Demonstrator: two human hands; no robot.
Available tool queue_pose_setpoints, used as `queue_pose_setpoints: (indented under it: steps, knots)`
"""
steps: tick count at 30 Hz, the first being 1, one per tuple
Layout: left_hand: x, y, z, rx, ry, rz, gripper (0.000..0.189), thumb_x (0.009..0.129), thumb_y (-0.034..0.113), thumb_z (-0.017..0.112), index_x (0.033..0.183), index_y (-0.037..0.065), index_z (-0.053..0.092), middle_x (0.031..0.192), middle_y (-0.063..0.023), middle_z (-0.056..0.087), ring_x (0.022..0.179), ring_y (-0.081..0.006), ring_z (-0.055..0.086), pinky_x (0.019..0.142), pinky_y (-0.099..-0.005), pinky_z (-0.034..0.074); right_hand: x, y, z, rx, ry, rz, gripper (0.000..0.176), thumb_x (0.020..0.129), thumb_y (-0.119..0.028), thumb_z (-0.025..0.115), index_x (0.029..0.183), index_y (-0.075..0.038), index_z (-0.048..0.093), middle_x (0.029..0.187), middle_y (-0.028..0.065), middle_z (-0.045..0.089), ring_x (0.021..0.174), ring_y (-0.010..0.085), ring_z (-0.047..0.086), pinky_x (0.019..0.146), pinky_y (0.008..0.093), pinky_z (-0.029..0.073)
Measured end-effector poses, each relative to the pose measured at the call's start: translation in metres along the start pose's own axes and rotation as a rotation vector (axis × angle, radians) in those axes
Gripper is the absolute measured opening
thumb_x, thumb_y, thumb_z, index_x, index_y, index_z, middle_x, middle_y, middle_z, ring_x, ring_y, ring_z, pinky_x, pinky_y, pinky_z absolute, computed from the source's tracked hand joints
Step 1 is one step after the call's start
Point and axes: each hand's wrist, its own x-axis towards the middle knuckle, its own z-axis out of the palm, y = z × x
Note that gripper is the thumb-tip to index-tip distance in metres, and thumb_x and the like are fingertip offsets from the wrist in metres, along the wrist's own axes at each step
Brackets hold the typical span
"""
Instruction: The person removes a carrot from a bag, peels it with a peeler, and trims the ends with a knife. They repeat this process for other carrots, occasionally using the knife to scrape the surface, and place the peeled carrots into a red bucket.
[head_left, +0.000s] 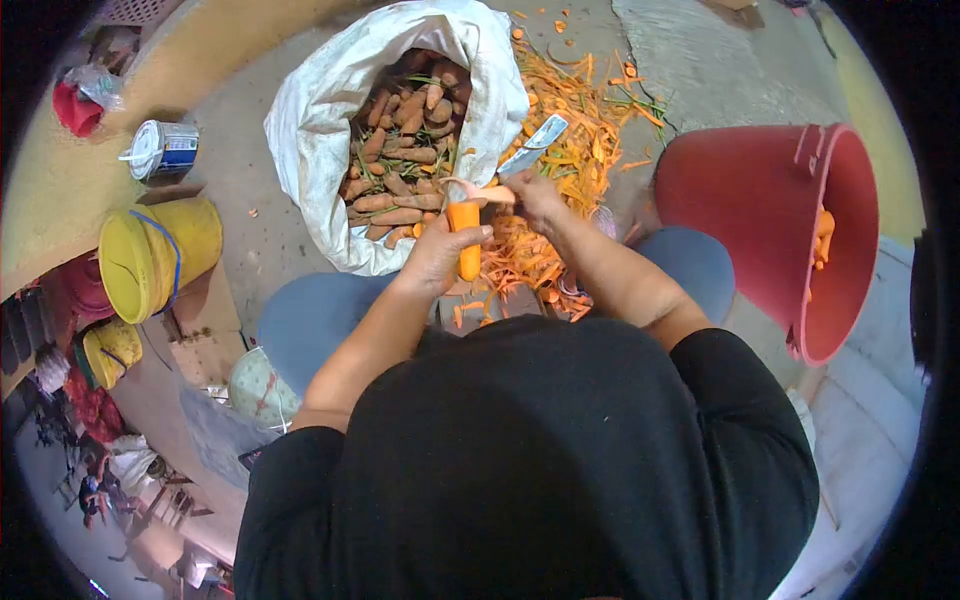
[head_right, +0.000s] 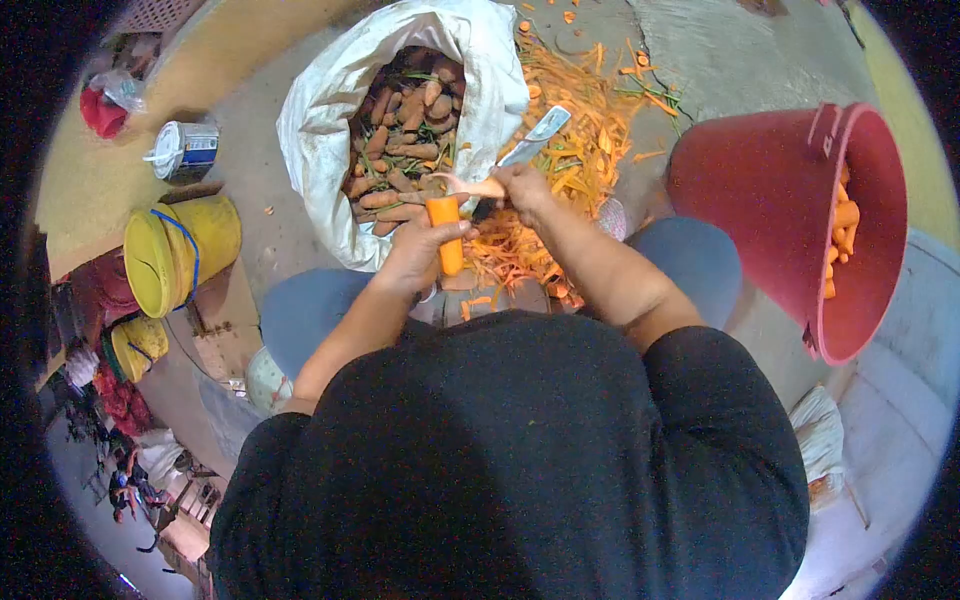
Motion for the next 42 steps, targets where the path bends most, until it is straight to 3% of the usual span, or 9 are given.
queue_pose_setpoints:
  steps: [4, 8, 11, 18, 20, 28, 34, 37, 42]
  knots:
    - [0.015, -0.003, -0.013, -0.047, 0.148, 0.119, 0.045, 0.074, 0.004, 0.056, 0.116, 0.002, 0.040, 0.086, -0.0050, 0.052, 0.074, -0.0138, 0.055, 0.063, -0.0246, 0.046, 0.003, -0.007, 0.011, 0.109, -0.495, 0.246, 0.022, 0.082, -0.021, 0.052, 0.088, 0.000, 0.052, 0.064, 0.0079, 0.054, 0.051, 0.0151, 0.050, 0.044, 0.0257, 0.041]
    - [0.017, -0.003, -0.017, 0.171, 0.239, 0.156, 0.033, 0.076, 0.008, 0.057, 0.105, 0.000, 0.044, 0.080, -0.0054, 0.052, 0.066, -0.0139, 0.054, 0.061, -0.0257, 0.047, 0.062, 0.028, 0.005, -0.280, -0.079, 0.442, 0.016, 0.079, -0.020, 0.054, 0.081, -0.004, 0.057, 0.059, 0.0062, 0.053, 0.045, 0.0164, 0.051, 0.039, 0.0302, 0.043]
    - [0.016, -0.003, -0.015, 0.068, 0.245, 0.021, 0.020, 0.077, 0.013, 0.058, 0.090, 0.002, 0.048, 0.078, -0.0054, 0.052, 0.062, -0.0113, 0.053, 0.057, -0.0252, 0.045, 0.105, 0.062, -0.001, -0.500, 0.159, 0.285, 0.030, 0.077, -0.028, 0.053, 0.078, 0.001, 0.060, 0.067, 0.0153, 0.058, 0.053, 0.0281, 0.056, 0.046, 0.0399, 0.045]
    - [0.014, -0.006, -0.021, -0.027, 0.173, -0.133, 0.027, 0.079, 0.014, 0.054, 0.102, 0.005, 0.042, 0.083, -0.0049, 0.047, 0.066, -0.0143, 0.054, 0.051, -0.0279, 0.049, 0.130, 0.086, -0.018, -0.885, 0.387, 0.228, 0.038, 0.070, -0.030, 0.062, 0.080, 0.007, 0.058, 0.066, 0.0128, 0.057, 0.050, 0.0218, 0.054, 0.046, 0.0348, 0.045]
    - [0.015, -0.011, -0.024, 0.077, 0.073, -0.021, 0.028, 0.079, 0.013, 0.053, 0.104, 0.007, 0.042, 0.086, -0.0061, 0.047, 0.065, -0.0147, 0.054, 0.051, -0.0292, 0.049, 0.155, 0.121, -0.038, -0.644, 0.467, 0.028, 0.033, 0.070, -0.024, 0.063, 0.080, 0.008, 0.058, 0.064, 0.0125, 0.057, 0.050, 0.0217, 0.054, 0.046, 0.0342, 0.044]
    - [0.004, 0.018, 0.003, -0.134, 0.039, -0.153, 0.028, 0.077, 0.013, 0.056, 0.100, 0.002, 0.045, 0.080, -0.0030, 0.049, 0.065, -0.0132, 0.052, 0.055, -0.0248, 0.046, 0.047, -0.012, -0.038, -0.226, 0.327, 0.156, 0.021, 0.067, -0.016, 0.065, 0.072, 0.001, 0.054, 0.056, 0.0086, 0.049, 0.043, 0.0197, 0.047, 0.037, 0.0334, 0.035]
    - [0.001, 0.008, 0.018, 0.279, -0.052, 0.192, 0.026, 0.068, 0.008, 0.063, 0.088, 0.004, 0.048, 0.076, -0.0020, 0.048, 0.062, -0.0114, 0.049, 0.054, -0.0246, 0.042, -0.069, -0.079, -0.042, 0.017, 0.040, -0.026, 0.019, 0.084, -0.020, 0.047, 0.090, -0.002, 0.048, 0.065, 0.0045, 0.052, 0.048, 0.0130, 0.050, 0.044, 0.0249, 0.042]
    - [-0.016, 0.016, 0.035, 0.318, -0.120, 0.184, 0.027, 0.064, 0.006, 0.063, 0.086, 0.004, 0.047, 0.078, -0.0025, 0.049, 0.062, -0.0107, 0.049, 0.055, -0.0232, 0.040, -0.108, -0.091, -0.046, -0.104, -0.113, -0.160, 0.022, 0.082, -0.017, 0.048, 0.097, -0.001, 0.052, 0.079, 0.0073, 0.055, 0.059, 0.0149, 0.053, 0.049, 0.0280, 0.044]
    - [-0.039, 0.019, 0.049, 0.512, -0.213, 0.253, 0.048, 0.064, 0.010, 0.066, 0.105, 0.003, 0.043, 0.092, -0.0031, 0.051, 0.081, -0.0105, 0.050, 0.072, -0.0246, 0.041, -0.196, -0.116, -0.013, -0.614, -0.100, -0.336, 0.043, 0.069, -0.033, 0.065, 0.092, 0.001, 0.051, 0.072, 0.0045, 0.053, 0.055, 0.0078, 0.048, 0.047, 0.0218, 0.038]
